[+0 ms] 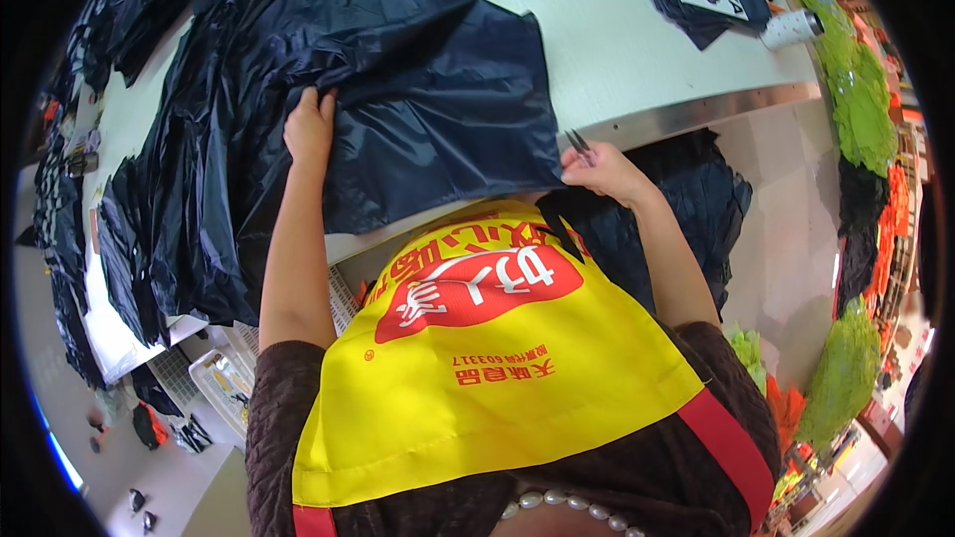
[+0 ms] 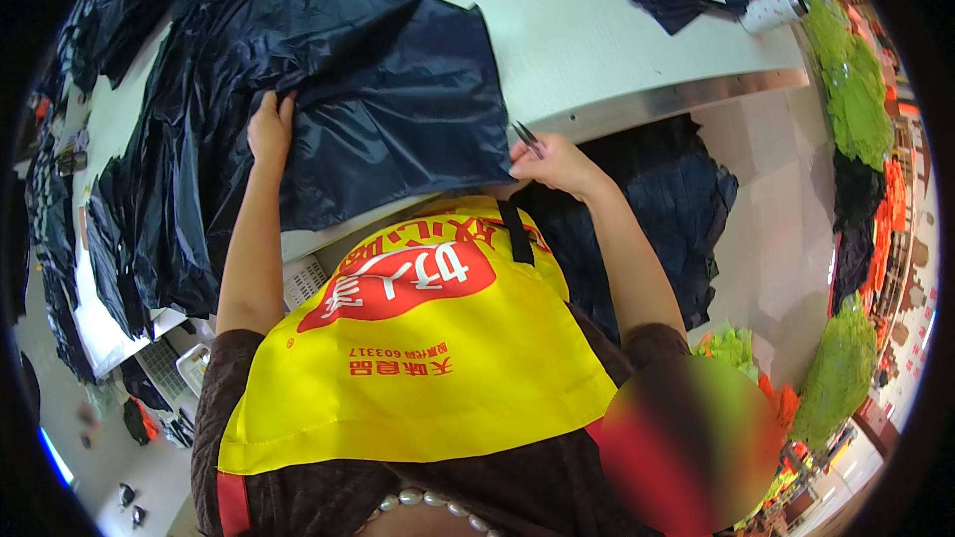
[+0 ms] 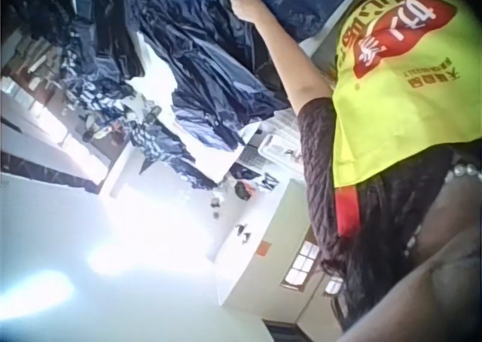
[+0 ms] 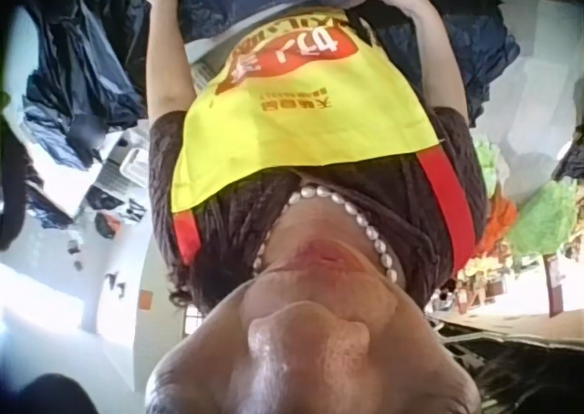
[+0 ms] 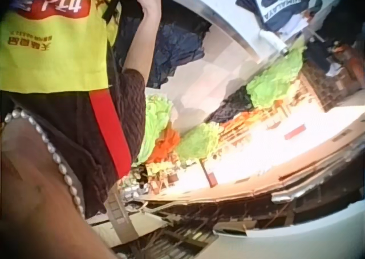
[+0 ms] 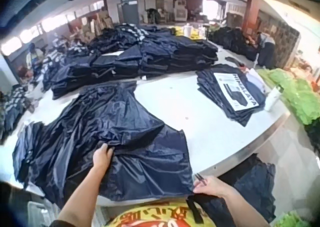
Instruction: The person folds a black raincoat on a table, aligns the edges, and places it into a black plastic bag. The person then picks up another raincoat and repeats the folding and bagging process.
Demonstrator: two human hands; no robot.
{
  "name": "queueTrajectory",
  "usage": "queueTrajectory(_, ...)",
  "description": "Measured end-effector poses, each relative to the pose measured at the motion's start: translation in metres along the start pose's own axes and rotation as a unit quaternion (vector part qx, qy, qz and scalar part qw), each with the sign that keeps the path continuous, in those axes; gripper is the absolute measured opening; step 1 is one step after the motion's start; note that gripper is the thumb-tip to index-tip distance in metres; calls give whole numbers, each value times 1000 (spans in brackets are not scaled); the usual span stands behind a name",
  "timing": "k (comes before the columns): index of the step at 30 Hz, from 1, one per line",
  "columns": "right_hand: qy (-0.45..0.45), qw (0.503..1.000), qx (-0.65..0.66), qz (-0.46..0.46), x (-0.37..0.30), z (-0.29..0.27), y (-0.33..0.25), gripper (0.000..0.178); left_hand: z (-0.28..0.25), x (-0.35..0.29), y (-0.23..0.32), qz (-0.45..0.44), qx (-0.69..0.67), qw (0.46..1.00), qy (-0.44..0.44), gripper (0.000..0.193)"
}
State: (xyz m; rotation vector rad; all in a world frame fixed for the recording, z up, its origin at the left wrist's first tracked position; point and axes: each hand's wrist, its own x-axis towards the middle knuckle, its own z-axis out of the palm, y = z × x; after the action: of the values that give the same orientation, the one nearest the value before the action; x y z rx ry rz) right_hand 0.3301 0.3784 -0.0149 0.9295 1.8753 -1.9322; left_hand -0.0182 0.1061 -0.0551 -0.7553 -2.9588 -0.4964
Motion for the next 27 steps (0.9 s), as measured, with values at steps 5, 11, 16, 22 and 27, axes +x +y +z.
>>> queueTrajectory(5, 98, 991, -14, -91, 26, -67, 2, 25, -34, -59, 9, 57, -244, 967, -37, 27)
queueTrajectory(11, 374, 858, -303, -177, 99, -153, -19, 26, -87, -182, -42, -9, -30, 992, -125, 29)
queueTrajectory(16, 410, 774, -447, -181, 146, -180, -43, 45, -122, -300, -147, -211, 187, 933, -224, 20)
queueTrajectory(22, 324, 745, -520, -264, 172, -114, -61, 53, -164, -262, -122, -380, 178, 902, -101, 26)
queueTrajectory(27, 129, 770, -466, -417, 175, 21, -92, 49, -92, -189, 27, 140, -115, 972, -150, 83)
